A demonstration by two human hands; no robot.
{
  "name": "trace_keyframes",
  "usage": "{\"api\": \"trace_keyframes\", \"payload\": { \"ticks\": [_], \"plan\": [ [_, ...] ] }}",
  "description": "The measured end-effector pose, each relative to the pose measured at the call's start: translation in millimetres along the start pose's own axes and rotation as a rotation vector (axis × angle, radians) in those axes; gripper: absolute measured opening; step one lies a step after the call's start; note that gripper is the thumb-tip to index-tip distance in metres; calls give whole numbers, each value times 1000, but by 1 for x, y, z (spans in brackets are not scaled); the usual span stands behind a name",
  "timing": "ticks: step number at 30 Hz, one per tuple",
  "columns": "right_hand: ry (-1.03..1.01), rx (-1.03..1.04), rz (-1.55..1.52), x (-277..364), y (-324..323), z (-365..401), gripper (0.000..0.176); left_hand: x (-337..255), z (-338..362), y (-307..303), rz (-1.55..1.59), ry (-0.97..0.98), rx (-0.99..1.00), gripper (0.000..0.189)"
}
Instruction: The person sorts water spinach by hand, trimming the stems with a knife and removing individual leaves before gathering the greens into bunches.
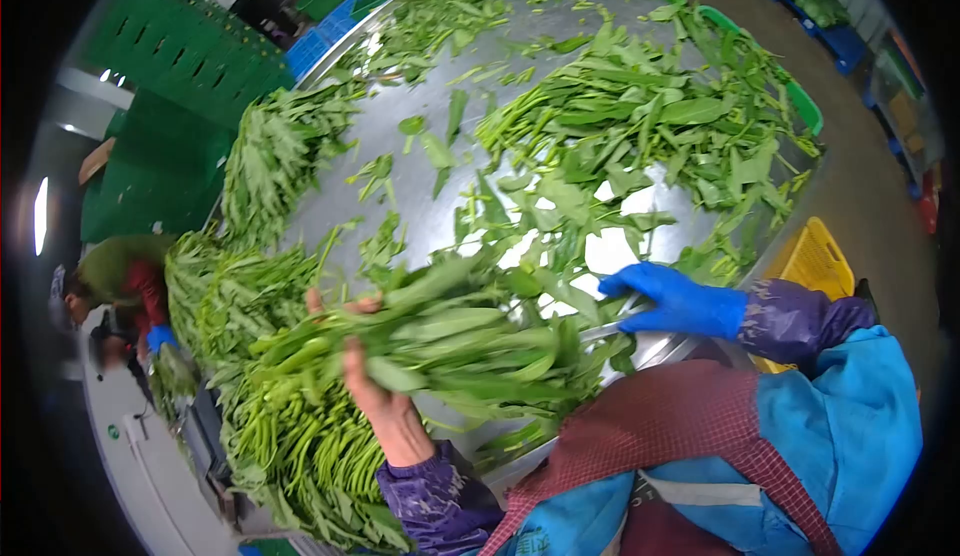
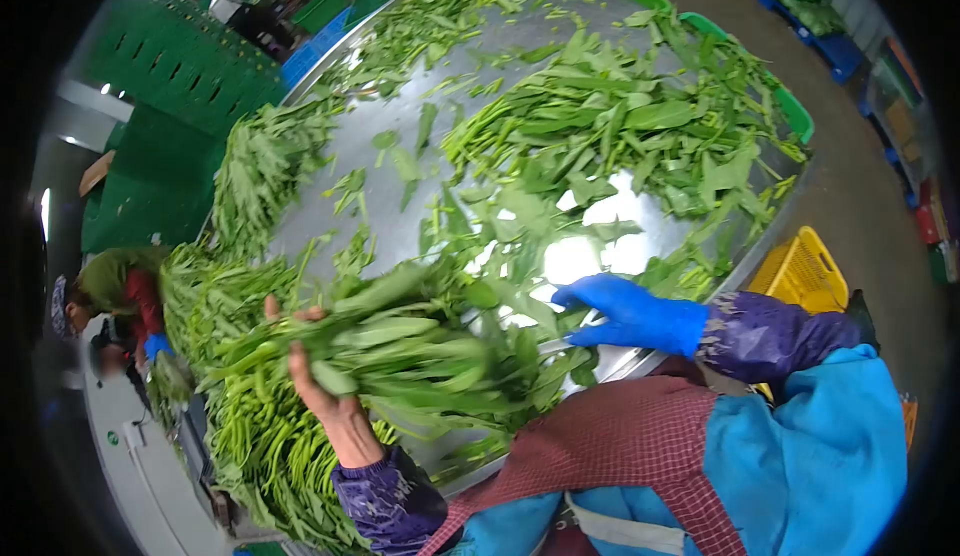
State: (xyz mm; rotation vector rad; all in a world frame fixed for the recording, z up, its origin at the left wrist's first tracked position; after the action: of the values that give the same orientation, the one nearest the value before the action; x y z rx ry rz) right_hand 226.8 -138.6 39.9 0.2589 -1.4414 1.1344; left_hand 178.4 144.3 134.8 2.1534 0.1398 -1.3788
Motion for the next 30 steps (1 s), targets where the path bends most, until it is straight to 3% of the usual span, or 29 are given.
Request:
{"api": "trace_keyframes", "payload": {
  "ticks": [1, 3, 5, 7, 8, 10, 11, 13, 17, 19, 21, 24, 25, 28, 30],
  "plan": [
    [89, 66, 251, -20, 13, 7, 54, -13, -5, -28, 190, 90, -65, 66],
    [-60, 100, 705, -37, 41, 17, 48, -33, -8, -55, 294, 212, 10, 64],
    [-110, 45, 776, -33, 45, 15, 47, -37, -9, -80, 508, 258, 163, 66],
    [-160, 18, 714, -57, 49, 12, 40, -39, -16, -115, 455, 330, 419, 68],
    [-168, 14, 709, -61, 48, 10, 40, -44, -15, -119, 459, 334, 440, 68],
    [40, -250, 90, -80, 3, 6, 31, -44, -20, -129, 467, 312, 389, 67],
    [188, -183, -104, -79, -11, 1, 31, -43, -22, -131, 454, 291, 340, 67],
    [363, -207, -364, -76, -27, 0, 34, -40, -21, -131, 411, 234, 211, 67],
    [389, -83, -586, -44, -12, -4, 35, -23, -13, -119, 218, -21, -161, 68],
    [11, -241, -323, -10, -24, -12, 25, -10, -3, -96, 51, -186, -254, 69],
    [-2, -57, -260, 34, -21, -15, 27, -13, 7, -30, -234, -210, -72, 55],
    [-157, -54, -162, 69, -14, -20, 26, 28, 19, 14, -626, -373, 264, 24],
    [-70, 7, -187, 72, -13, -23, 26, 41, 23, 25, -704, -436, 355, 16],
    [-105, -15, -74, 81, -16, -28, 22, 65, 27, 49, -695, -429, 468, 16],
    [-387, -100, 229, 94, -9, -30, 17, 77, 34, 58, -697, -501, 488, 16]
  ]
}}
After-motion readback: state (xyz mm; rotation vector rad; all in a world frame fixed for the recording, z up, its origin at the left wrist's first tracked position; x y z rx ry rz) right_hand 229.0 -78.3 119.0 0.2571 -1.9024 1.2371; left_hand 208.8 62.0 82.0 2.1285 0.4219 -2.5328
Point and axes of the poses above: each hand's wrist, its own z-axis away from the middle knuckle, its own y-axis out of the palm, x = y × z, the point moved 10 cm from there along -z, towards the middle knuckle, and after that the axes turned 9 degrees about y, right-handed, at the moved point
